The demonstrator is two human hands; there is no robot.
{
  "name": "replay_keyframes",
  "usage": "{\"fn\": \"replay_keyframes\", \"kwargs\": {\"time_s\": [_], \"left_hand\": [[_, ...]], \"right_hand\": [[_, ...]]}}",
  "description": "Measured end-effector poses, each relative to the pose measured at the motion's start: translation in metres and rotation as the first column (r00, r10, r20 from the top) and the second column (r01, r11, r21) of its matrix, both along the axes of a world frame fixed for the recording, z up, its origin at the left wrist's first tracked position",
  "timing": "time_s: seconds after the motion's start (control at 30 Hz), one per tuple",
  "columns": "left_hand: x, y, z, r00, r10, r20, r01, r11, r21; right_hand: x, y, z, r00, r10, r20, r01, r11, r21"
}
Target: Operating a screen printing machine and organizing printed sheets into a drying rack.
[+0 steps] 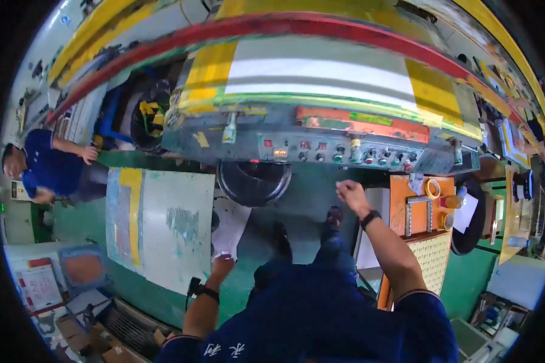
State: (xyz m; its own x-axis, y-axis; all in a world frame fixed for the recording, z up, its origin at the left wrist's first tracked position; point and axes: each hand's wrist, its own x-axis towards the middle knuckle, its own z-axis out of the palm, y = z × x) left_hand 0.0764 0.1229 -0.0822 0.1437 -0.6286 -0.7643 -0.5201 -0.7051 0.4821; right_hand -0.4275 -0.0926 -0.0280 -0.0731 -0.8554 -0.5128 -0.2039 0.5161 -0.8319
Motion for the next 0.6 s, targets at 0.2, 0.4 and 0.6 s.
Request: {"fn": "replay_keyframes", "kwargs": {"time_s": [0.2,0.4,0.6], "left_hand": [[0.133,0.177,-0.076,0.758,0.325,-0.565,-0.347,0.935,0.072],[0.091,0.178,-0.048,0.503,0.709,-0.495,-0.614,0.696,0.372],[0.056,0.122,-0.017,0.918,0.322,-0.231,-0.303,0.946,0.112]], "right_hand": [[0.110,-0.067,0.001,0.989,0.029,-0.148,-0.046,0.993,-0.111],[0.151,-0.096,0.009,0.970,-0.030,-0.239,-0.008,0.988,-0.157],[0.161,-0.109,-0.002,0.946,-0.065,-0.318,-0.008,0.975,-0.223]]}}
